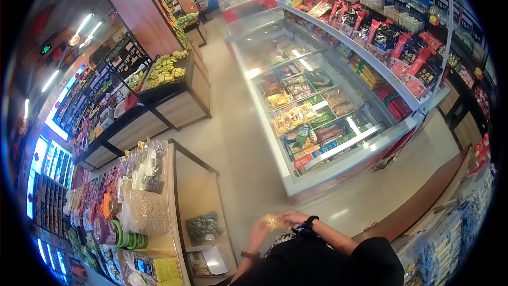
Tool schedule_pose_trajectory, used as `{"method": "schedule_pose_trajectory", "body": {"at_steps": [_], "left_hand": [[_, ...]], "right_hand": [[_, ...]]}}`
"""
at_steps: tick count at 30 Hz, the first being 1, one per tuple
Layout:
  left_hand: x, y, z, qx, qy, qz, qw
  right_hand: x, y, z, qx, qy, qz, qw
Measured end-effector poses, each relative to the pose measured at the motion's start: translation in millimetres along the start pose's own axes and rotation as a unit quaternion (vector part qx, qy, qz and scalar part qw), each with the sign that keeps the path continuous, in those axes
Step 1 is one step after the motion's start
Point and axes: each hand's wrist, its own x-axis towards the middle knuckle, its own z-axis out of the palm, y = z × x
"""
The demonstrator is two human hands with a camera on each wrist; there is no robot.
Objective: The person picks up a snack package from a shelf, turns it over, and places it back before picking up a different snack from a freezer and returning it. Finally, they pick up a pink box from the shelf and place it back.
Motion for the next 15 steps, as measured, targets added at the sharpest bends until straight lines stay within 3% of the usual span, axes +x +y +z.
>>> {"method": "schedule_pose_trajectory", "body": {"at_steps": [4, 8, 11, 13, 15], "left_hand": [[51, 30, -10, 0.065, -0.003, 0.004, 0.998], [91, 38, -3, -0.003, -0.011, -0.025, 1.000], [123, 47, -9, 0.043, -0.073, 0.017, 0.996], [155, 25, -10, -0.008, -0.127, 0.011, 0.992], [187, 9, -11, -0.081, -0.186, 0.003, 0.979]], "right_hand": [[25, -34, -18, 0.015, 0.013, -0.012, 1.000], [42, -40, -34, 0.035, 0.083, -0.016, 0.996], [56, -46, -49, 0.077, 0.097, 0.008, 0.992], [63, -44, -56, 0.138, 0.124, 0.018, 0.983], [72, -42, -68, 0.234, 0.101, -0.032, 0.966]]}}
